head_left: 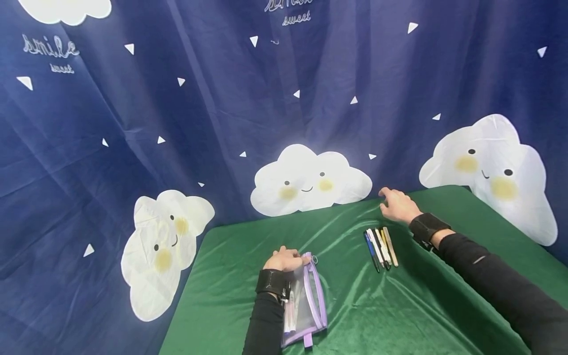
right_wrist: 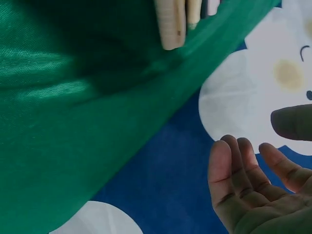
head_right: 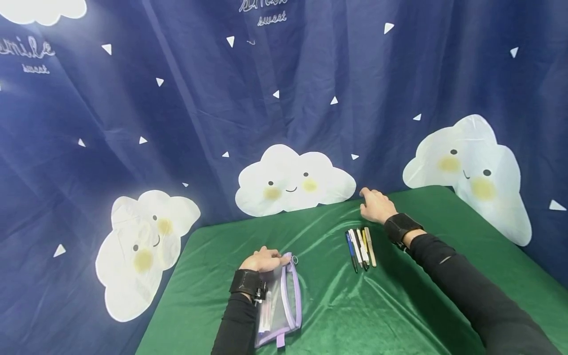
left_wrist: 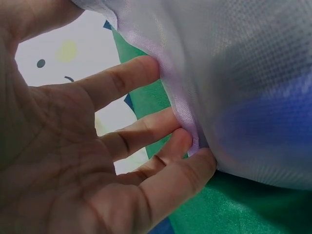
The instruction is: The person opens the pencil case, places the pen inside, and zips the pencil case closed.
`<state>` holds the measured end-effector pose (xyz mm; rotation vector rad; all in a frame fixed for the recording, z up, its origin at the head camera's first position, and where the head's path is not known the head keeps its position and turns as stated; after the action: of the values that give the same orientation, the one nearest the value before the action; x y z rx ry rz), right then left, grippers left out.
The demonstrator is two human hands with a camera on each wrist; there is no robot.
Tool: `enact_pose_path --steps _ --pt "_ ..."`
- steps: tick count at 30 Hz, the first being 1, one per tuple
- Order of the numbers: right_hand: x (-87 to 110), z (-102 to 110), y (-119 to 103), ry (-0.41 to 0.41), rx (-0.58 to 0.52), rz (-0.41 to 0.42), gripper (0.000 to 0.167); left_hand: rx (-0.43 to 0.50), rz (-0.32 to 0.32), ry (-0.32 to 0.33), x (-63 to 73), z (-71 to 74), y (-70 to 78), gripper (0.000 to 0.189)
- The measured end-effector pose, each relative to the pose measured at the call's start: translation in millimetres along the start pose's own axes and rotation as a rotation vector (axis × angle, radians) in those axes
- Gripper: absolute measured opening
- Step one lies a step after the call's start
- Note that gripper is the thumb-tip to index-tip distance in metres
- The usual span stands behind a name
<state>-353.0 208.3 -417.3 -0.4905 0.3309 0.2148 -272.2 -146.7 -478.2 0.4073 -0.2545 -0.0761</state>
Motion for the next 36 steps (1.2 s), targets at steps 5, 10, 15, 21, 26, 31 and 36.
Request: enact_pose_path --steps 5,10,15,21,26,31,36 --pt "-1.6 -8 7 -0.047 0.016 -0.012 0.039 -0.002 0.002 0.009 -0.2 -0.3 0.1 0.059" --pt "-0.8 -14 12 -0.104 0.050 -0.043 0.037 0.004 0.009 0.008 -0.1 -0.2 0.7 0.059" --pt "2.3 -18 13 -0.177 0.060 -0.062 0.037 0.006 0.011 0.001 -1.2 -2.1 -0.7 0.060" --pt "5.4 -29 17 -0.248 0.071 -0.080 0.034 0.008 0.014 0.005 -1.3 -1.3 -1.4 0.060" --pt "6.1 -36 20 -0.274 0.066 -0.105 0.028 0.007 0.019 0.013 -0.2 0.2 -1.5 0.057" --pt "8.5 -43 21 -0.302 0.060 -0.122 0.021 0.008 0.029 0.015 0.2 -1.4 -2.7 0.058" --pt "12.1 -44 22 -0.299 0.039 -0.156 0.020 0.014 0.030 0.011 3.0 -0.4 -0.8 0.059"
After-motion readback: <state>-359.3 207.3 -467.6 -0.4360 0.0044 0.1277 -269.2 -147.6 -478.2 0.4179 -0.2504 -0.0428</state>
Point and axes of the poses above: each hand's wrist, its own x-axis away from the middle knuckle, its own z-axis out of the back of the hand, y = z × x, the point moved 6 cm from there along -x, towards the middle knuckle, and after that the axes turned 7 degrees about y, right-handed, at the moved point
